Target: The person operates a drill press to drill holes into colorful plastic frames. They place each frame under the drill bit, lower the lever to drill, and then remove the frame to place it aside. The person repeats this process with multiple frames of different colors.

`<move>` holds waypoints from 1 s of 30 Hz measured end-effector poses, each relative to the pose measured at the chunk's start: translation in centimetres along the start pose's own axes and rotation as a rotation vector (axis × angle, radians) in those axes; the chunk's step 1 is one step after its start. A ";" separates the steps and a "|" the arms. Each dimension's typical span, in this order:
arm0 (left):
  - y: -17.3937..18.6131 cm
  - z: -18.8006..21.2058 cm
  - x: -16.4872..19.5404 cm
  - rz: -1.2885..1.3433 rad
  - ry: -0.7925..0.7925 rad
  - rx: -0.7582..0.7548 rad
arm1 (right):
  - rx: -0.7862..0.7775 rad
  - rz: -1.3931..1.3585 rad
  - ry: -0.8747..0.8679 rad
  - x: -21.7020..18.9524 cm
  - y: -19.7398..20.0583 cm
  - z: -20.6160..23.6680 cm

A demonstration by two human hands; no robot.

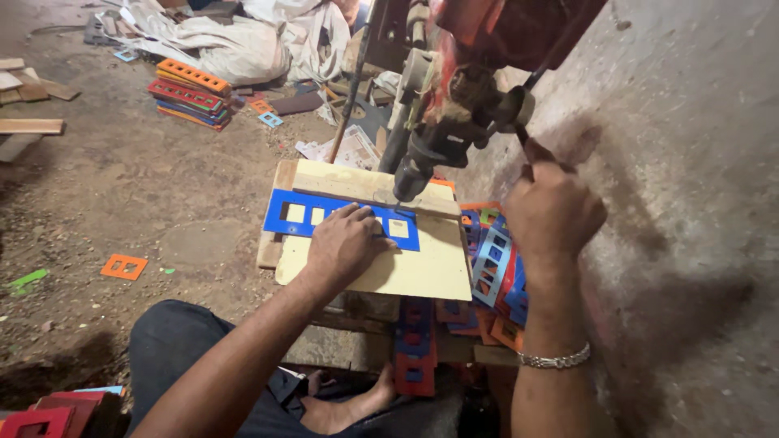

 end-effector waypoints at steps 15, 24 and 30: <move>0.1 -0.1 0.0 -0.008 0.016 -0.022 | -0.176 0.045 -0.101 0.2 0.4 -2.1; -0.5 1.1 -0.2 -0.054 0.119 -0.110 | -0.592 0.200 0.143 2.3 -0.2 -11.9; 0.6 1.0 2.0 0.020 -0.169 0.031 | -0.598 0.188 0.071 2.4 -0.3 -11.4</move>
Point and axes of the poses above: each hand's wrist, its own z-axis away from the middle knuckle, its own y-axis out of the back of the hand, x = y × z, the point moved 10 cm from there along -z, towards the middle knuckle, and after that the axes turned 6 degrees about -x, right-handed, at the moved point
